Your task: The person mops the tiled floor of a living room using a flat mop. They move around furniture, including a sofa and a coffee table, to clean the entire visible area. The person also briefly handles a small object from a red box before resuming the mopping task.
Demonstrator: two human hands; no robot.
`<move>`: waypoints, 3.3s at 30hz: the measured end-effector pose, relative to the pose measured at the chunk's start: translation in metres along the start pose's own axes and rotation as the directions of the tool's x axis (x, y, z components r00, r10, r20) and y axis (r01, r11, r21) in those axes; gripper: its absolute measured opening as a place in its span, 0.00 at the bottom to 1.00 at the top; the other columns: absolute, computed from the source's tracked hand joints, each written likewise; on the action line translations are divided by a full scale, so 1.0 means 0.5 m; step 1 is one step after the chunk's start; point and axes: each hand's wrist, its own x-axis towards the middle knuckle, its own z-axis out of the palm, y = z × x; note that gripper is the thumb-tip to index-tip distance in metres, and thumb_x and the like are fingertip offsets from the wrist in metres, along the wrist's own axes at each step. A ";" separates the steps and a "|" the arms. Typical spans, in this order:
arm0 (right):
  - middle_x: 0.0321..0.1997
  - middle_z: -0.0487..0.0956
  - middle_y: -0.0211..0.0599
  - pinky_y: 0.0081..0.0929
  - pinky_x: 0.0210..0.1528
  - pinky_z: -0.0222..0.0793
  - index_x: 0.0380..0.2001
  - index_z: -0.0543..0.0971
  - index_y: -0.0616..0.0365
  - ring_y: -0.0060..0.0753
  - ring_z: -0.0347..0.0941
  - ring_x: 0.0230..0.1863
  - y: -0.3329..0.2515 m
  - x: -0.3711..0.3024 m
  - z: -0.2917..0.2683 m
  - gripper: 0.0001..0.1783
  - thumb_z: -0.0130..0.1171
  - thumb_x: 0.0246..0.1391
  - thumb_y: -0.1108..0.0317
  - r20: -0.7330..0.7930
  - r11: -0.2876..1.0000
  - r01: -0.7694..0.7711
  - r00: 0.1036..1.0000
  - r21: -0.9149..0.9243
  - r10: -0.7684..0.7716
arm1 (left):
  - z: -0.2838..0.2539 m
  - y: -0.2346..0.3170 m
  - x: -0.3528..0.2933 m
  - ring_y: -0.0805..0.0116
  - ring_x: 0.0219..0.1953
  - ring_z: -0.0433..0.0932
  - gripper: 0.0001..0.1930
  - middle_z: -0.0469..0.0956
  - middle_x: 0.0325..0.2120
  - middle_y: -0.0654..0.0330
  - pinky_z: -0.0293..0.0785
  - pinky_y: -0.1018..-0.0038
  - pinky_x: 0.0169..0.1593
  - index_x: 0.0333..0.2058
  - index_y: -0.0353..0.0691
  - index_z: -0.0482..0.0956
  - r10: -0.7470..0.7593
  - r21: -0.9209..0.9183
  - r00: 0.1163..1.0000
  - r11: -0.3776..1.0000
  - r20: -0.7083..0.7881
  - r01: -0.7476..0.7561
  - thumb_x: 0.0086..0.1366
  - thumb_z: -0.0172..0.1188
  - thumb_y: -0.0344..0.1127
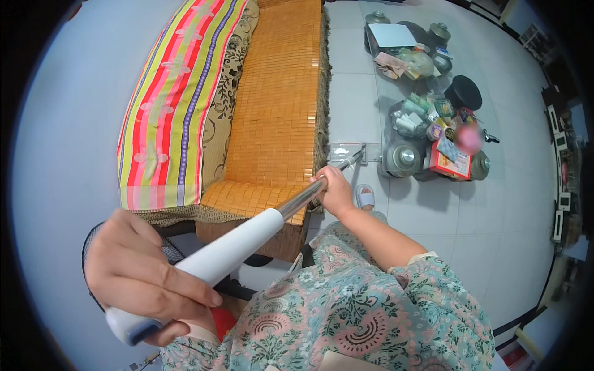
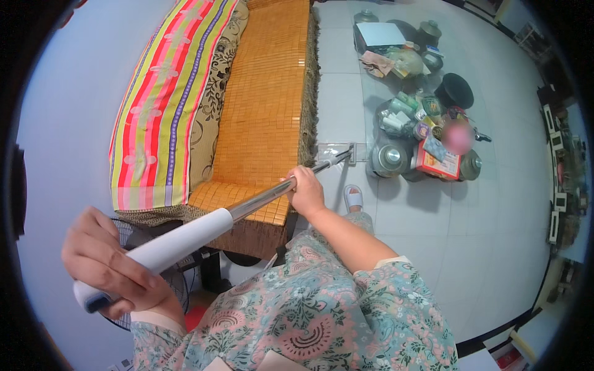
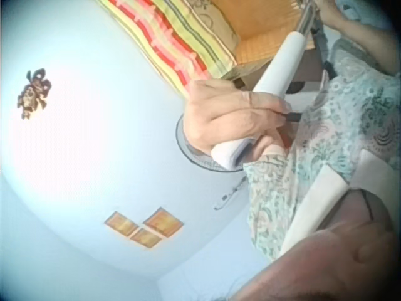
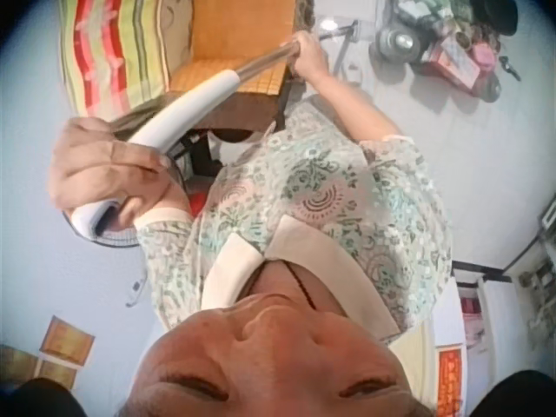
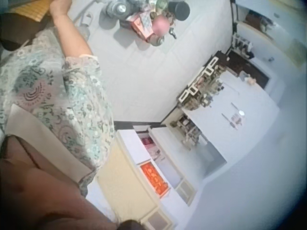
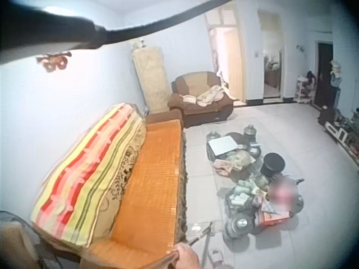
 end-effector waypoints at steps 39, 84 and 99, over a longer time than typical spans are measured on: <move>0.34 0.75 0.39 0.42 0.41 0.67 0.27 0.73 0.54 0.49 0.68 0.40 0.584 -0.607 -0.775 0.07 0.56 0.40 0.72 -0.137 0.784 -0.386 0.920 -0.486 0.368 | 0.858 0.189 0.488 0.70 0.33 0.74 0.05 0.77 0.28 0.56 0.67 0.75 0.39 0.25 0.37 0.73 -0.663 -0.663 0.418 0.729 -0.621 0.171 0.58 0.54 0.30; 0.30 0.75 0.37 0.37 0.38 0.67 0.27 0.75 0.50 0.47 0.70 0.36 0.535 -0.759 -1.297 0.12 0.53 0.37 0.79 -0.383 0.955 -0.210 0.917 -0.211 0.117 | 0.839 0.312 1.049 0.75 0.19 0.62 0.14 0.67 0.17 0.66 0.58 0.77 0.27 0.29 0.43 0.67 0.040 -0.473 0.696 0.706 -0.717 -0.527 0.52 0.56 0.45; 0.26 0.77 0.32 0.36 0.36 0.67 0.27 0.75 0.51 0.39 0.74 0.35 0.545 -0.582 -1.302 0.06 0.55 0.41 0.72 -0.107 0.992 0.123 0.986 -0.017 -0.124 | 0.800 0.382 1.199 0.82 0.12 0.50 0.13 0.64 0.08 0.70 0.47 0.81 0.21 0.17 0.47 0.59 0.158 -0.051 0.387 0.877 -0.909 -0.478 0.47 0.52 0.44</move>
